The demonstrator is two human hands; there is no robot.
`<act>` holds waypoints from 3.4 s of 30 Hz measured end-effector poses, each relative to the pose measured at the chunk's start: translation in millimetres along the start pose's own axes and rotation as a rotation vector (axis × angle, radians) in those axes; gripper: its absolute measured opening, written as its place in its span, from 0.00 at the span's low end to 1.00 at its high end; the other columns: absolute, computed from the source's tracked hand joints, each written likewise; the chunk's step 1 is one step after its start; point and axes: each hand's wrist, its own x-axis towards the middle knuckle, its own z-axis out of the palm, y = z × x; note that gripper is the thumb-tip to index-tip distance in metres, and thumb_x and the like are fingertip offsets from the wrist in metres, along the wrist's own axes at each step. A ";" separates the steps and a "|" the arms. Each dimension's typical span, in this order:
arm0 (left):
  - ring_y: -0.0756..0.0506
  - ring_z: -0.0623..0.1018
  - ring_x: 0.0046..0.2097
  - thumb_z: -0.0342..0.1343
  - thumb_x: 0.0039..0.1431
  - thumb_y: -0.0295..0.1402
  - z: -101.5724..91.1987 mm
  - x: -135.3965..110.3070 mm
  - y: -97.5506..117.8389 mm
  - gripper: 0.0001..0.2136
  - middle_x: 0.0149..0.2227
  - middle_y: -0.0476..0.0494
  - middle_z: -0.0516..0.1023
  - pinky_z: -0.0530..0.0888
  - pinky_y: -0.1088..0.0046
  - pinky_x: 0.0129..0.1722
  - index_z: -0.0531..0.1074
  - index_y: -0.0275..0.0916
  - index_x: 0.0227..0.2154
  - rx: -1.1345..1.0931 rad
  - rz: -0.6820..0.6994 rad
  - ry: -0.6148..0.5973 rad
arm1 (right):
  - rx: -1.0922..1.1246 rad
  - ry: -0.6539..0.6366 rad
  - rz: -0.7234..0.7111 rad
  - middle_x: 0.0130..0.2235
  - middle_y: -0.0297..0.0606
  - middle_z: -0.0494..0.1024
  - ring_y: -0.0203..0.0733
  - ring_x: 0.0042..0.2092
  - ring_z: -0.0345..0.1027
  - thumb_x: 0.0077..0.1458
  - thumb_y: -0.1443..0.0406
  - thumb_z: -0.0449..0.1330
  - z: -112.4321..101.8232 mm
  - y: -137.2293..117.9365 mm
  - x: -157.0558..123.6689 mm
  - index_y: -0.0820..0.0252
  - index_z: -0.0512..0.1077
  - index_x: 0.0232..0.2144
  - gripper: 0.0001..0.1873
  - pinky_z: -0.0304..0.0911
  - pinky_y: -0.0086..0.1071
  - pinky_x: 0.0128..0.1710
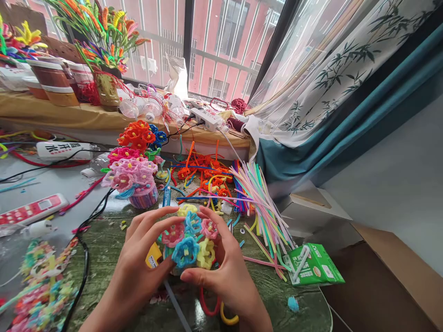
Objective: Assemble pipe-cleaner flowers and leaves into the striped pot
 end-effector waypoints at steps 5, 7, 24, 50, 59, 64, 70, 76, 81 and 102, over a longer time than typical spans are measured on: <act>0.41 0.74 0.54 0.55 0.61 0.32 -12.8 0.6 4.6 0.16 0.51 0.50 0.78 0.71 0.62 0.52 0.72 0.55 0.51 -0.032 0.002 -0.005 | 0.028 -0.085 0.053 0.60 0.45 0.74 0.56 0.57 0.73 0.49 0.41 0.68 -13.9 -6.3 3.2 0.49 0.69 0.61 0.41 0.71 0.46 0.54; 0.43 0.77 0.50 0.54 0.64 0.35 -20.0 4.3 6.1 0.12 0.47 0.52 0.80 0.72 0.65 0.48 0.74 0.54 0.49 -0.027 0.003 0.012 | -0.075 -0.038 0.035 0.57 0.44 0.77 0.52 0.56 0.74 0.56 0.43 0.64 -16.8 -9.7 6.3 0.51 0.72 0.58 0.33 0.70 0.42 0.53; 0.44 0.81 0.39 0.54 0.60 0.56 -28.0 30.1 -7.6 0.18 0.38 0.50 0.84 0.73 0.69 0.39 0.80 0.51 0.38 0.038 -0.002 -0.184 | -0.738 -0.102 -0.028 0.40 0.40 0.83 0.46 0.39 0.75 0.55 0.61 0.68 -1.6 -49.7 35.7 0.57 0.78 0.51 0.21 0.68 0.38 0.42; 0.48 0.78 0.33 0.54 0.60 0.57 -28.7 22.5 -0.6 0.18 0.35 0.57 0.84 0.66 0.71 0.39 0.80 0.51 0.37 -0.079 -0.086 -0.180 | -0.432 -0.281 0.120 0.35 0.34 0.76 0.40 0.37 0.72 0.36 0.53 0.78 -2.9 -41.5 80.7 0.60 0.74 0.32 0.25 0.63 0.28 0.30; 0.48 0.79 0.33 0.54 0.61 0.57 -27.7 19.0 -11.4 0.18 0.36 0.57 0.85 0.67 0.71 0.37 0.79 0.52 0.39 -0.010 -0.022 -0.195 | -0.771 -0.295 -0.040 0.32 0.29 0.76 0.35 0.33 0.68 0.42 0.70 0.77 6.4 -55.8 70.9 0.60 0.73 0.30 0.16 0.57 0.28 0.32; 0.48 0.79 0.31 0.53 0.60 0.58 -26.2 17.9 -12.3 0.20 0.32 0.56 0.83 0.67 0.70 0.37 0.79 0.51 0.39 0.037 -0.059 -0.169 | -0.974 -0.273 -0.063 0.34 0.30 0.78 0.38 0.36 0.70 0.42 0.71 0.76 13.2 -59.1 64.7 0.58 0.72 0.30 0.17 0.55 0.29 0.33; 0.47 0.79 0.31 0.53 0.60 0.59 -26.4 16.3 -10.0 0.20 0.31 0.56 0.83 0.66 0.68 0.37 0.78 0.51 0.39 0.032 -0.088 -0.179 | -1.240 -0.272 -0.117 0.38 0.36 0.81 0.45 0.40 0.74 0.51 0.68 0.69 27.7 -58.0 59.3 0.57 0.72 0.34 0.10 0.52 0.31 0.32; 0.46 0.80 0.32 0.52 0.60 0.59 -26.1 18.4 -8.3 0.20 0.32 0.56 0.84 0.67 0.68 0.38 0.78 0.51 0.39 0.023 -0.094 -0.168 | -1.110 -0.317 -0.103 0.42 0.38 0.81 0.47 0.44 0.75 0.52 0.65 0.70 20.1 -66.2 56.4 0.57 0.73 0.41 0.14 0.61 0.34 0.38; 0.45 0.81 0.36 0.52 0.59 0.59 -24.4 19.9 -4.1 0.21 0.36 0.54 0.84 0.69 0.69 0.40 0.79 0.52 0.40 -0.029 -0.132 -0.169 | -0.673 -0.425 -0.085 0.46 0.39 0.81 0.43 0.46 0.75 0.55 0.60 0.70 -9.4 -73.9 51.9 0.56 0.75 0.49 0.20 0.68 0.35 0.44; 0.44 0.81 0.45 0.53 0.63 0.54 -19.3 29.2 -2.7 0.19 0.44 0.47 0.83 0.77 0.70 0.47 0.78 0.47 0.44 -0.205 -0.145 -0.194 | -0.287 -0.002 -0.101 0.71 0.43 0.55 0.54 0.72 0.49 0.49 0.55 0.74 -9.2 10.2 -2.1 0.46 0.49 0.70 0.55 0.50 0.51 0.70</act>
